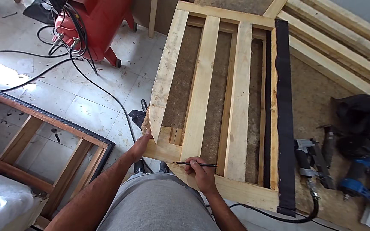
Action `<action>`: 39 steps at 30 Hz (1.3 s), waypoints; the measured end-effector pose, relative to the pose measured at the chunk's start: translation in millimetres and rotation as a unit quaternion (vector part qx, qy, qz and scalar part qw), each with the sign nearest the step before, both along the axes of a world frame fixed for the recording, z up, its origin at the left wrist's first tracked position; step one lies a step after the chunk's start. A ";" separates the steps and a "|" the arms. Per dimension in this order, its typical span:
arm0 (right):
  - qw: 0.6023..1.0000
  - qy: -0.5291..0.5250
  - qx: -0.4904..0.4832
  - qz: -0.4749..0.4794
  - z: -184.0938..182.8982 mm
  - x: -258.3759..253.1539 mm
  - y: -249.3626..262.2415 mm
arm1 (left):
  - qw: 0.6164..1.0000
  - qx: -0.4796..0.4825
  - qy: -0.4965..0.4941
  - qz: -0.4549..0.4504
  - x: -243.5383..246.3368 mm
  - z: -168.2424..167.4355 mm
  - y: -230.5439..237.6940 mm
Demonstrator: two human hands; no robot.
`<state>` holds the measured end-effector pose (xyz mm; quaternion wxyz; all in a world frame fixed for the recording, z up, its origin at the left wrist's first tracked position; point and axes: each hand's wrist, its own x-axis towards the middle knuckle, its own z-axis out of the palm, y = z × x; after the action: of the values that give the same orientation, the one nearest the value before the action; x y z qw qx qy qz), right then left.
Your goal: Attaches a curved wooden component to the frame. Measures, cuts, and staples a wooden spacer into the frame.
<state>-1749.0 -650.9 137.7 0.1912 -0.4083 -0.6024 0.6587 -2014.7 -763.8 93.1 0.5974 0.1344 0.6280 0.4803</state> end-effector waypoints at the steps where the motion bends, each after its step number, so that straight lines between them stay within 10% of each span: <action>1: 1.000 0.001 0.000 0.000 -0.3 0.0 0.0 | 1.000 0.001 0.000 0.000 -0.1 -0.6 0.0; 39: 1.000 0.000 -0.003 -0.002 -3.2 1.1 1.2 | 1.000 0.005 -0.010 0.001 -0.4 -1.5 -0.3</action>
<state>-1748.0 -649.7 134.5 0.1909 -0.4100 -0.5998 0.6600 -2015.1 -764.1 91.6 0.6022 0.1316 0.6201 0.4853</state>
